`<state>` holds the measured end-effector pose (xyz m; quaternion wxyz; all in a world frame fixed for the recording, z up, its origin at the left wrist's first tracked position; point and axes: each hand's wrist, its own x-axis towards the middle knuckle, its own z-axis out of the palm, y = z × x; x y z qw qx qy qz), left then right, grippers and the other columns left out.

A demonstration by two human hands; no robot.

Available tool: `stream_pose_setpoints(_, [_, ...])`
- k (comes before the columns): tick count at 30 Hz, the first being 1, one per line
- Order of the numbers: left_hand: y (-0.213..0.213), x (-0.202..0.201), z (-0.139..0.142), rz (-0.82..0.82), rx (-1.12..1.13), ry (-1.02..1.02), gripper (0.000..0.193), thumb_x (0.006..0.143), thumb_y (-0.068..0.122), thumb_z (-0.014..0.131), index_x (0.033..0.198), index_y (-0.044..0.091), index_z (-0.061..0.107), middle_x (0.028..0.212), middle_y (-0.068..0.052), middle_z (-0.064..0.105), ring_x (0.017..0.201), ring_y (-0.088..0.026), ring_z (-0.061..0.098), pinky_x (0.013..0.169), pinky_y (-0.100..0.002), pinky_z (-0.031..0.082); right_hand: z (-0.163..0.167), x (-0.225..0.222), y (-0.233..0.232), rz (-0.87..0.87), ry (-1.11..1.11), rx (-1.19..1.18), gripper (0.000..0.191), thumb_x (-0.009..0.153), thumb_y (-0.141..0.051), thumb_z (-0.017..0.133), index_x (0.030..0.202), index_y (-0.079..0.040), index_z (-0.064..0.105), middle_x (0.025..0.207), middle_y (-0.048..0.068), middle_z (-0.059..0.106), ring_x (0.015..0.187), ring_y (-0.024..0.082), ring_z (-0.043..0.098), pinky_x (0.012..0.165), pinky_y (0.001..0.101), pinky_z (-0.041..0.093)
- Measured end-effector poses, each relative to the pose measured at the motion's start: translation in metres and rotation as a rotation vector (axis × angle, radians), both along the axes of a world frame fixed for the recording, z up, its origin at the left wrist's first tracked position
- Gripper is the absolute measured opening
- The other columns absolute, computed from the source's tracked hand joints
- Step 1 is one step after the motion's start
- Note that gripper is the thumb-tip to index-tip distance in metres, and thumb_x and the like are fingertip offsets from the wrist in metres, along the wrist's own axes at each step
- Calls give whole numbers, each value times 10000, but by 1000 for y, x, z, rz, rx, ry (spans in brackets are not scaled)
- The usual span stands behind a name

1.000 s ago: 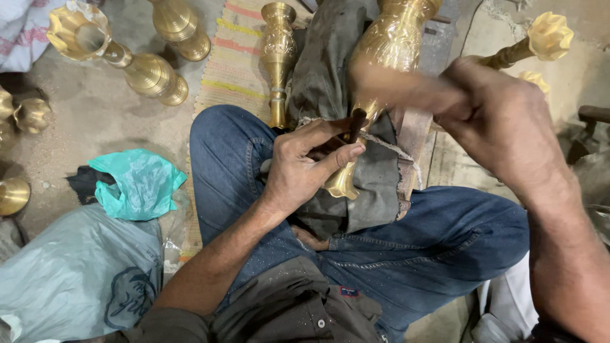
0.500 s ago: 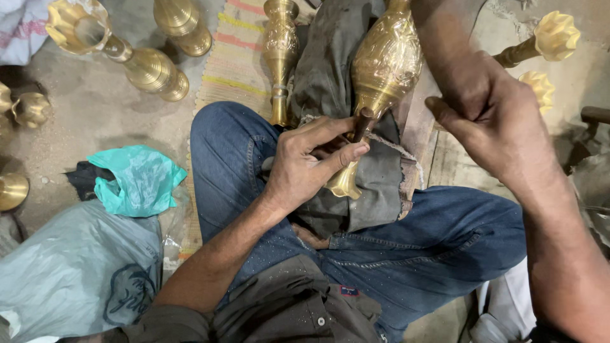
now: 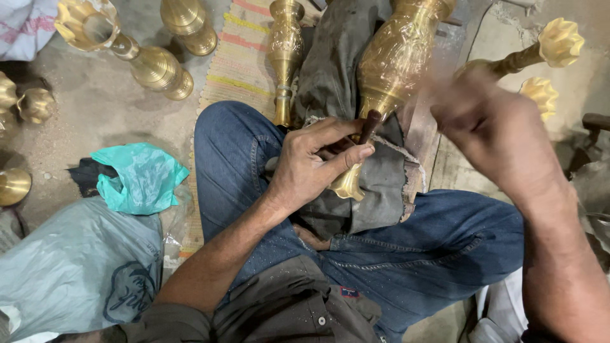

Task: The person sits cross-legged on the floor holding a brass vase against a sandbag on their lap. They hold a steel punch against the vase's embossed surface and strike it with a wooden mallet, repositioning the punch repeatedly to work the decorative pattern, then rotate the vase to continue on other areas.

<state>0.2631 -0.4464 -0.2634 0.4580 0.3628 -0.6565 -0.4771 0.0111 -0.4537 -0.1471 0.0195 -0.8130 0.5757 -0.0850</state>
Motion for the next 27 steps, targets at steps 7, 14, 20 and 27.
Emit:
stream_pose_setpoints(7, [-3,-1,-4,-20,17,-9,334,946,286,799,1208,83,765,944,-27,742,782,-70,730,658,-233,642,-1,0,-1,-3,145,50,339,859,-145,843,1009,-12,569,842,166,703,791,299,717,695,432,569])
stream_pose_setpoints(14, [-4,0,-5,-39,7,-11,323,958,292,793,1198,77,765,982,-26,747,800,-83,737,667,-234,642,2,-2,2,-129,-156,177,259,944,-124,755,1104,-32,573,878,140,721,823,241,743,722,399,597])
stream_pose_setpoints(20, [-5,0,-6,-36,5,9,338,950,299,793,1193,67,756,997,-21,745,805,-84,742,675,-236,644,1,4,2,-146,-206,139,328,923,-137,791,1150,-33,577,897,139,691,850,263,719,750,399,572])
stream_pose_setpoints(27, [-7,1,-7,-52,15,-3,331,944,300,797,1196,87,763,976,-12,741,791,-84,732,669,-239,643,0,5,-2,4,-83,-16,335,865,-136,823,1065,5,594,904,140,674,847,307,692,735,411,547])
